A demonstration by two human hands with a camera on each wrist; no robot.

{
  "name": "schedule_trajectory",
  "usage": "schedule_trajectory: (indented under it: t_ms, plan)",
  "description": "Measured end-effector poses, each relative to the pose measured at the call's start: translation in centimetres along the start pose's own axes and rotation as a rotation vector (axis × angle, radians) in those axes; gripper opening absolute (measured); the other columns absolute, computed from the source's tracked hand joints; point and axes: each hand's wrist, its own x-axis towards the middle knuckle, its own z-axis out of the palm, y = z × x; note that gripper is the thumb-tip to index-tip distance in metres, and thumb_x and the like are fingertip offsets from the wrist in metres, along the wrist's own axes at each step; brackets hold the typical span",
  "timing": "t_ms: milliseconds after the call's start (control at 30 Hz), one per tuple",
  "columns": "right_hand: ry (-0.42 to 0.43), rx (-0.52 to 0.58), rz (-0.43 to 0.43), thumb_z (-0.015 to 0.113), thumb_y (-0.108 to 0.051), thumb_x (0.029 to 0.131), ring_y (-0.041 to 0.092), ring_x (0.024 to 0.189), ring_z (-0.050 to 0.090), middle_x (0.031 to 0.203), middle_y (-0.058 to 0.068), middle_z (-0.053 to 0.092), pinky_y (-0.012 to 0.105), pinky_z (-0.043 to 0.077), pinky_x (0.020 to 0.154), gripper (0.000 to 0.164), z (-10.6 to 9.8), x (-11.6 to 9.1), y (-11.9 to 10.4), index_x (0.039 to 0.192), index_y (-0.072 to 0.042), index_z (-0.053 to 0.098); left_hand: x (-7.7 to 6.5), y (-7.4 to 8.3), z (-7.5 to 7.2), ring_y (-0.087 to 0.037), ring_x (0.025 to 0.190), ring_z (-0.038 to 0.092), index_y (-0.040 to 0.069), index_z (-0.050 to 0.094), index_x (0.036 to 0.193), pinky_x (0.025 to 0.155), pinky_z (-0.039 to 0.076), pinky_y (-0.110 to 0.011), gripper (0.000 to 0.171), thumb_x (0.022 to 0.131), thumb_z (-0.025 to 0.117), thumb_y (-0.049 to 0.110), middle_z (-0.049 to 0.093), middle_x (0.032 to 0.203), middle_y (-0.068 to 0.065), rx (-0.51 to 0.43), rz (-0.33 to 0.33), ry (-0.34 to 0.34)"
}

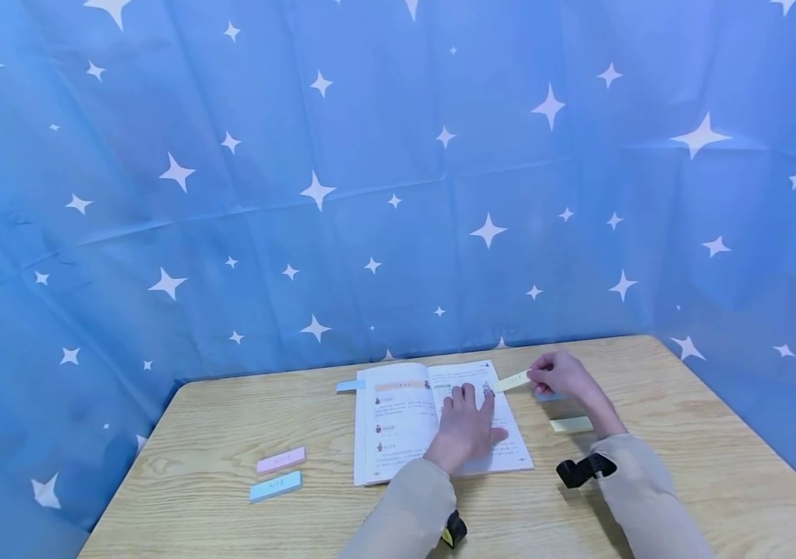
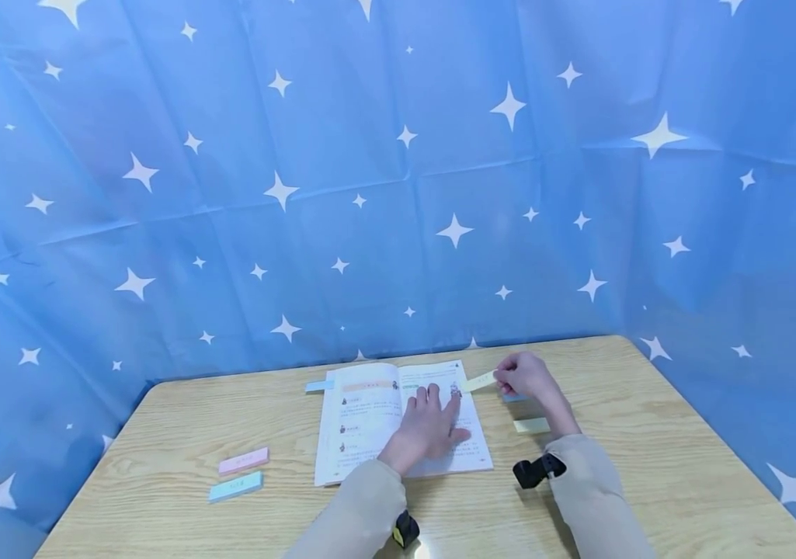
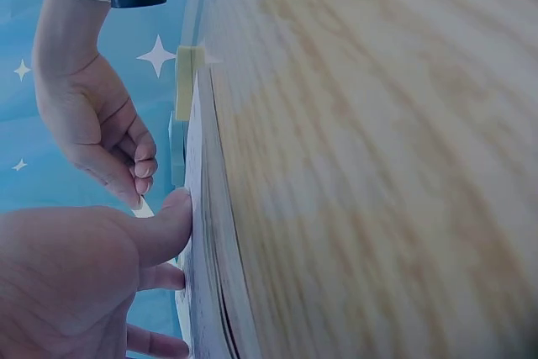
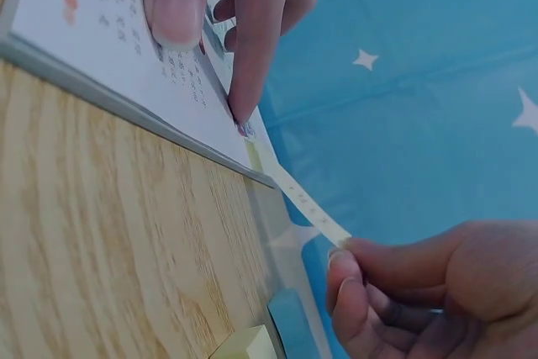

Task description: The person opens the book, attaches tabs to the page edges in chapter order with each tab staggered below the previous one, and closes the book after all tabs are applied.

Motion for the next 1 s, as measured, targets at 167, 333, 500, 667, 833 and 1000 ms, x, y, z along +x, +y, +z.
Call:
schedule_trajectory:
  t_ms: [167, 333, 500, 667, 833, 1000]
  plan:
    - [-0.013, 0.003, 0.006, 0.055, -0.003, 0.101, 0.017, 0.071, 0.066, 0.084, 0.017, 0.068, 0.032, 0.058, 0.064, 0.021, 0.0, 0.1, 0.0, 0.107, 0.016, 0.061, 0.1, -0.1, -0.1, -0.024, 0.138, 0.032, 0.029, 0.033, 0.158, 0.111, 0.032, -0.036, 0.069, 0.100, 0.042, 0.064, 0.032, 0.154, -0.008, 0.010, 0.002, -0.014]
    - [-0.020, -0.011, 0.009, 0.056, -0.003, 0.101, 0.017, 0.070, 0.066, 0.084, 0.018, 0.069, 0.032, 0.057, 0.064, 0.021, 0.1, 0.0, 0.0, 0.107, 0.017, 0.061, 0.3, -0.1, 0.1, -0.024, 0.139, 0.030, 0.032, 0.032, 0.158, 0.112, 0.030, -0.036, 0.067, 0.101, 0.041, 0.064, 0.031, 0.155, -0.007, -0.007, 0.000, -0.023]
    - [-0.018, -0.024, 0.012, 0.057, -0.003, 0.101, 0.018, 0.070, 0.066, 0.084, 0.018, 0.069, 0.032, 0.057, 0.064, 0.021, 0.1, 0.0, 0.0, 0.107, 0.017, 0.061, 0.5, -0.2, 0.2, -0.023, 0.138, 0.031, 0.033, 0.033, 0.158, 0.112, 0.030, -0.035, 0.066, 0.100, 0.040, 0.065, 0.032, 0.154, -0.006, 0.003, -0.002, -0.013]
    - [-0.015, -0.058, 0.016, 0.057, -0.004, 0.101, 0.019, 0.070, 0.066, 0.082, 0.016, 0.069, 0.035, 0.058, 0.066, 0.021, 0.0, 0.0, -0.2, 0.105, 0.015, 0.062, 0.6, -0.1, 0.1, -0.023, 0.136, 0.033, 0.033, 0.034, 0.157, 0.110, 0.032, -0.034, 0.066, 0.100, 0.041, 0.066, 0.034, 0.152, -0.005, 0.022, -0.004, -0.005]
    - [0.032, -0.171, -0.018, 0.057, -0.008, 0.100, 0.022, 0.073, 0.064, 0.083, 0.015, 0.067, 0.037, 0.055, 0.066, 0.022, -0.2, -0.5, -0.7, 0.104, 0.012, 0.063, 0.5, 0.0, -0.1, -0.022, 0.137, 0.032, 0.033, 0.034, 0.157, 0.111, 0.031, -0.034, 0.066, 0.100, 0.041, 0.065, 0.033, 0.153, -0.004, 0.020, -0.011, -0.021]
    - [0.044, -0.320, -0.173, 0.059, -0.007, 0.099, 0.026, 0.083, 0.063, 0.093, 0.013, 0.067, 0.040, 0.054, 0.070, 0.019, 0.3, -0.9, -1.8, 0.107, 0.009, 0.066, 0.5, 0.1, -0.2, -0.022, 0.137, 0.032, 0.033, 0.034, 0.157, 0.112, 0.032, -0.034, 0.066, 0.100, 0.040, 0.065, 0.033, 0.153, -0.004, 0.039, -0.014, -0.027]
